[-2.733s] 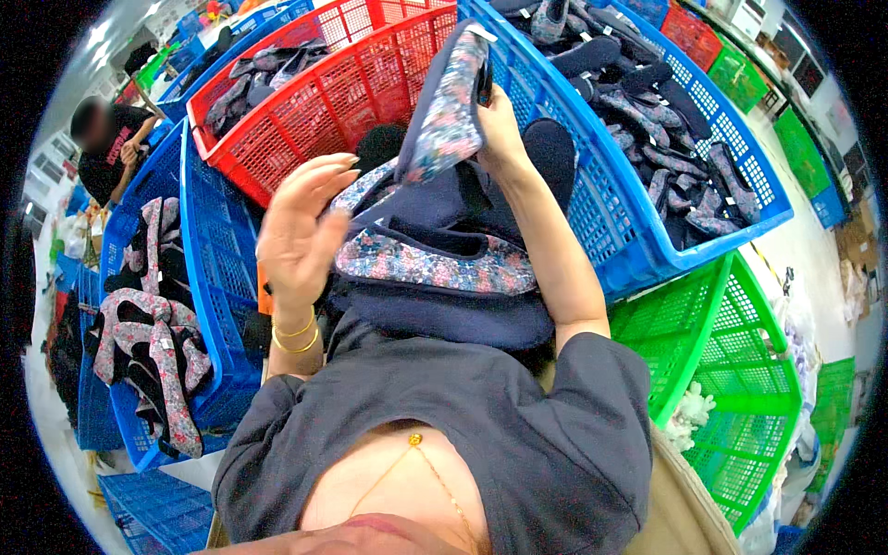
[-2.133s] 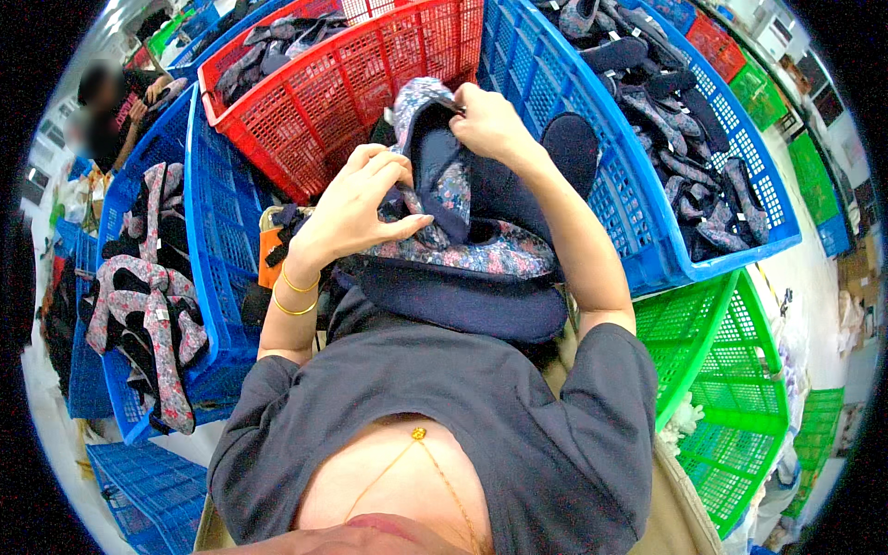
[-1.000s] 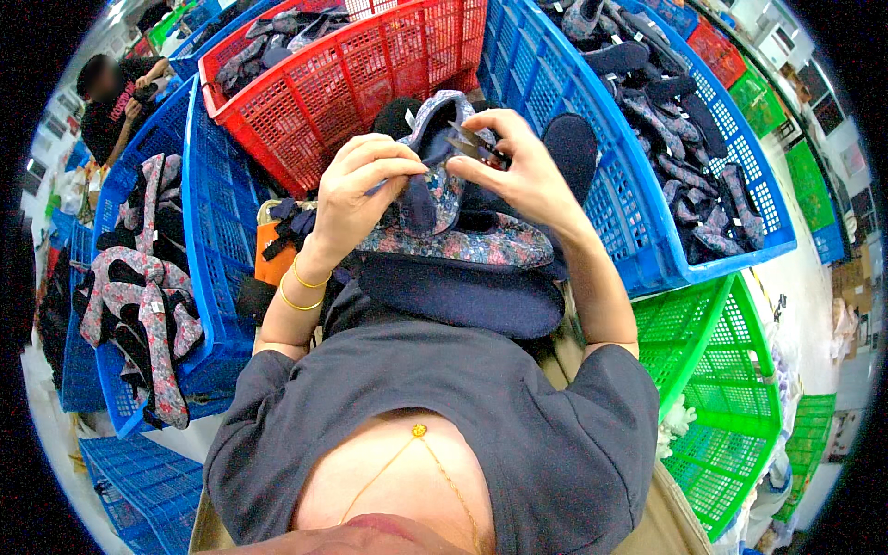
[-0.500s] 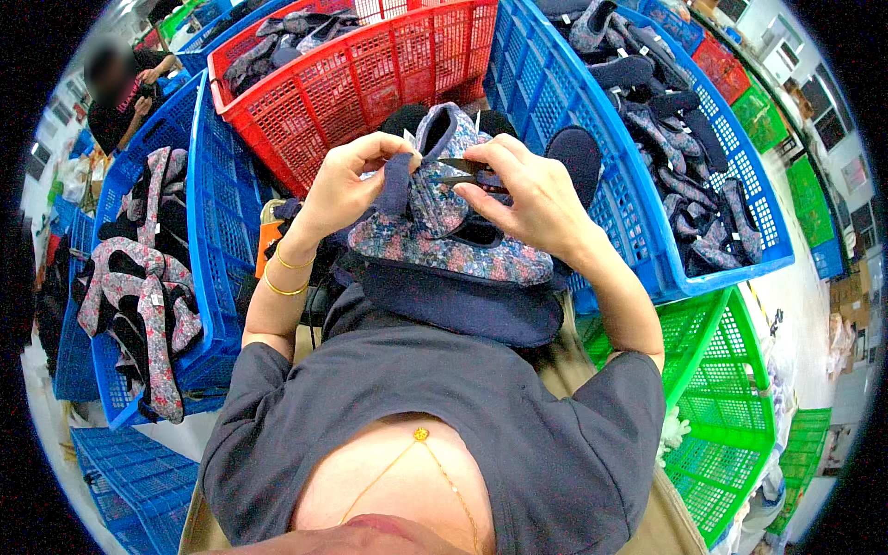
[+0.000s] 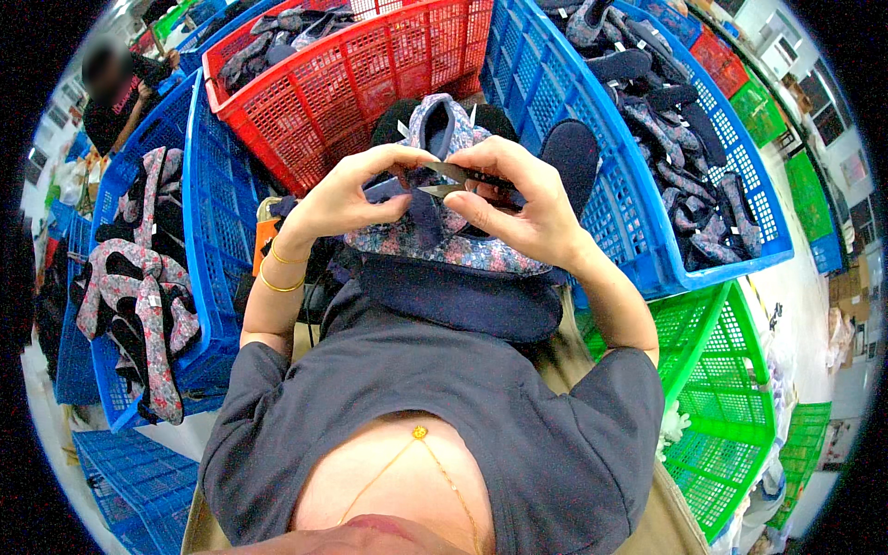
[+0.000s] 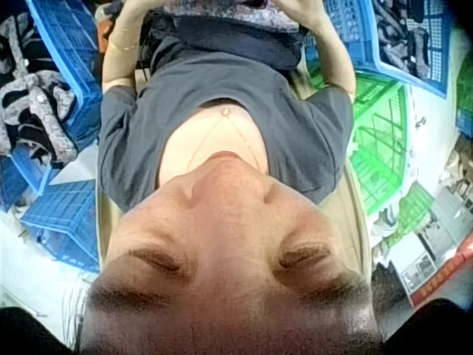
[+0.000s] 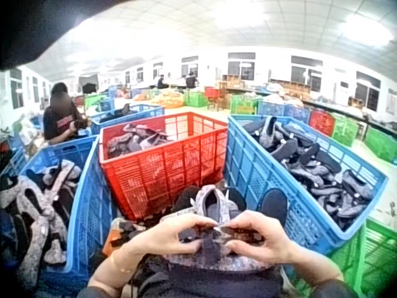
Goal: The person sits cross-legged and repeatedly picks up floral-patterned fabric slippers from a blue crate. Using small scissors, they trim excess fabric or threads from the edges of each slipper, then place the finished item into a red crate. The process is repeated for multiple slippers.
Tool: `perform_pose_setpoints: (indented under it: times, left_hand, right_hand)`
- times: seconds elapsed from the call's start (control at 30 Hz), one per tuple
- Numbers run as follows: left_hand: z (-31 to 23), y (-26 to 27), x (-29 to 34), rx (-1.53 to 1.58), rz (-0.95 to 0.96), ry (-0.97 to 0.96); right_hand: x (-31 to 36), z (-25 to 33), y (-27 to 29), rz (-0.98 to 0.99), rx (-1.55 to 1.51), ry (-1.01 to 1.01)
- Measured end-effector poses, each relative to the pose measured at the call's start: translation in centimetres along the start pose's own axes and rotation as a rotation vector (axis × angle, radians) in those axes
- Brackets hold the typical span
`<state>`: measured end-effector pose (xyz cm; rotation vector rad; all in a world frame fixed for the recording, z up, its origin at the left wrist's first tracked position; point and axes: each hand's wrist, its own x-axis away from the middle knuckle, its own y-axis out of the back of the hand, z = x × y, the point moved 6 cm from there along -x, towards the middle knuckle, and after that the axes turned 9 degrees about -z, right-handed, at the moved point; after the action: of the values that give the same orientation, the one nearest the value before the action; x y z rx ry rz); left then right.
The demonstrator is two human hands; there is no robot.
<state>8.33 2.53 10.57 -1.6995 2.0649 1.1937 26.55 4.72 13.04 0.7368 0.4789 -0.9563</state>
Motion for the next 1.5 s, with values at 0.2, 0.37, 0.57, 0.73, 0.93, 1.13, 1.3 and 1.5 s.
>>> perform_pose_setpoints:
  times: [0.2,0.37,0.57,0.73,0.93,1.13,1.3,1.5]
  left_hand:
    - [-0.5,0.0,0.0,-0.272,-0.09,-0.128]
    - [-1.7,0.9,0.6,-0.326,-0.332,-0.264]
    - [-1.9,0.9,1.5,-0.409,-0.295,-0.362]
    - [-2.8,1.1,0.9,-0.361,-0.258,-0.267]
    - [-1.2,1.2,-0.1,-0.146,-0.156,-0.037]
    - [0.4,1.0,-0.5,0.11,-0.021,0.193]
    - [2.5,0.5,-0.3,0.469,-0.025,0.276]
    - [3.7,0.5,0.4,0.651,-0.071,0.312]
  right_hand:
    - [0.4,-1.2,1.2,-0.11,-0.183,-0.138]
    - [0.3,-4.1,3.4,-0.207,0.16,-0.162]
    - [-0.3,-1.3,-0.9,0.05,0.57,0.24]
    - [-1.4,0.3,-2.7,0.131,0.704,0.435]
    - [-2.2,0.5,-3.9,0.22,0.725,0.455]
    - [-2.1,0.3,-4.0,0.254,0.726,0.378]
    - [-1.7,-0.9,-2.9,0.253,0.643,0.216]
    - [-1.0,-3.1,-0.1,0.096,0.055,-0.142]
